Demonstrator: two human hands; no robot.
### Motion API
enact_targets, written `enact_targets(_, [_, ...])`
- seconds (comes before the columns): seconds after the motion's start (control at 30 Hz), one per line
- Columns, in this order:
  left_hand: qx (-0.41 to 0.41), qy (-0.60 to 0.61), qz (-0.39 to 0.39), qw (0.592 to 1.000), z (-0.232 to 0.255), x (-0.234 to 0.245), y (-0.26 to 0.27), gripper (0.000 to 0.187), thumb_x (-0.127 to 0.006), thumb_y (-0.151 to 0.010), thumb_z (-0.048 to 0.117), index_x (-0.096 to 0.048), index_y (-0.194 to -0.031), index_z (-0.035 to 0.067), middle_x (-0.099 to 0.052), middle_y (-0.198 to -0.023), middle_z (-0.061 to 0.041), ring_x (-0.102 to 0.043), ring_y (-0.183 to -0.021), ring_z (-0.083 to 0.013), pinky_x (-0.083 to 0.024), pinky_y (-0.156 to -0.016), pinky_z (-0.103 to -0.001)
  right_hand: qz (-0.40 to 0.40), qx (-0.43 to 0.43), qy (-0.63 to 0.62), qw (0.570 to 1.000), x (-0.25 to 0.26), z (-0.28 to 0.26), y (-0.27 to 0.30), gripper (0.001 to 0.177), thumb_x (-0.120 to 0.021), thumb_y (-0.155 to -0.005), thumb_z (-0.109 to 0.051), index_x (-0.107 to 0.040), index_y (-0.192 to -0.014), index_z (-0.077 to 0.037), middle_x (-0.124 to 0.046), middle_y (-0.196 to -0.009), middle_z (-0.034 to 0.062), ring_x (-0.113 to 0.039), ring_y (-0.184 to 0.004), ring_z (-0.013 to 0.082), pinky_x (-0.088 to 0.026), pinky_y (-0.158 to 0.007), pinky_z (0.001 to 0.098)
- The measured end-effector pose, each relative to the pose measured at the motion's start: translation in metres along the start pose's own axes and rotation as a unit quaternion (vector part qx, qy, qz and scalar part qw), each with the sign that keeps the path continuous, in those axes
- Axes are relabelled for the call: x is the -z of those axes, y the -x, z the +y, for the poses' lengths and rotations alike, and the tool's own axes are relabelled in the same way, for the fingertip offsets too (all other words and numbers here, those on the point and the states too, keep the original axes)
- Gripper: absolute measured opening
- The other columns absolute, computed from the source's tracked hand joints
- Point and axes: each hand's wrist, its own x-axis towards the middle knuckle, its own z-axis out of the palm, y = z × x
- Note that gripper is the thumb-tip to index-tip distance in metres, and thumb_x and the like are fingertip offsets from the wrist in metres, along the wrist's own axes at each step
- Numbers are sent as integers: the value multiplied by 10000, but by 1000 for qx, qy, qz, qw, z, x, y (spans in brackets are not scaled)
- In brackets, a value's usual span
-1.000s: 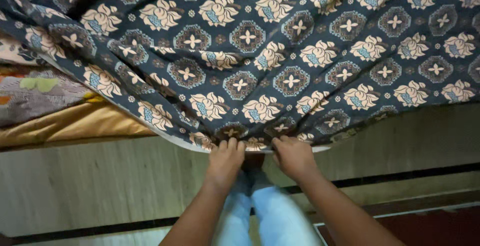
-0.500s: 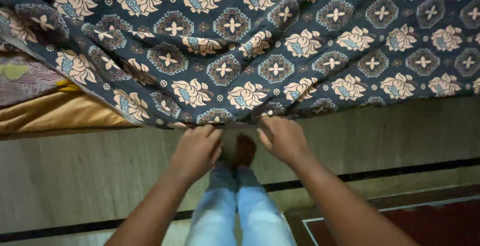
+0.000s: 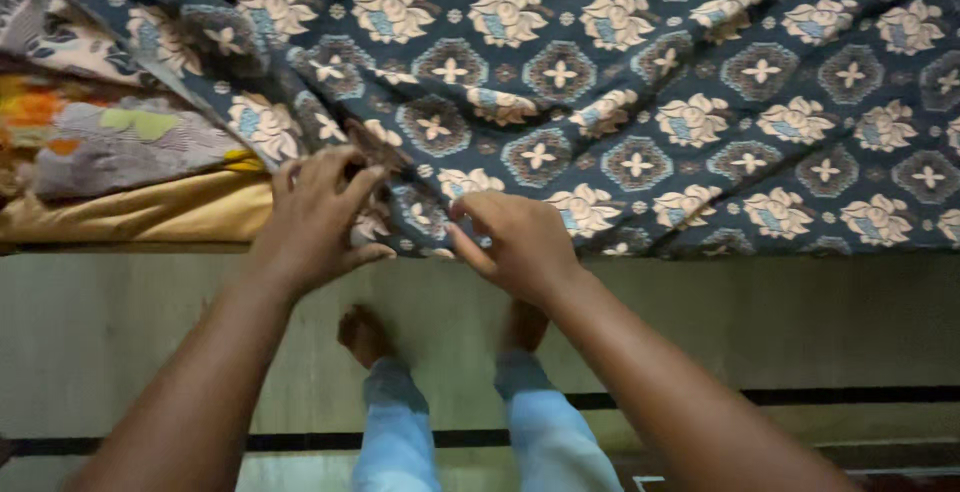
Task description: The person unfolds a bedsheet and spreads it across the surface of a bed, smoothing the fabric by hand and tucking the edges under the mattress.
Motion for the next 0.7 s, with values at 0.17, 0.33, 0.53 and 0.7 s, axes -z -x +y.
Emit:
enact_targets(0.17, [17,-54,31,998,-73,1,17,930,-870,-649,324,-491,-1491,215,-339,-1558,-223,-348,-1428,-399,-247,-1074,-644,-12,19,9,1000,-49,-40,-40,198,-736,-914,-273,-677,-1044,-136,-674,-849,64,-685,-770,289,-522,-645,442])
enact_targets(0.33, [-50,-117,73,989,-131,-4,14,354,-683,-958,172,-597,-1296,231,-531,-1518,-102,-472,-1470,-260,-335,-1177,-523,9,52,29,998,-93,-77,-78,356,-766,-862,-288,-630,-1148,-125,-647,-1000,106,-661,-950,326,-524,-794,457])
enact_targets(0.53, [-120,-28,85,989,-136,27,-1,164,-618,-958,189,-629,-1107,120,-698,-1045,-65,-678,-1037,-265,-474,-946,-489,82,-25,67,994,-130,-107,-110,604,-806,-712,-283,-548,-1205,-48,-631,-1013,197,-624,-943,410,-474,-768,517])
enact_targets(0.7, [-162,-53,2,985,-147,67,40,420,-663,-884,529,-611,-1037,142,-684,-788,-39,-702,-708,-275,-530,-569,-440,-20,-38,49,998,-138,-125,-107,356,-781,-821,-217,-660,-1149,-153,-693,-784,127,-681,-728,367,-505,-628,500])
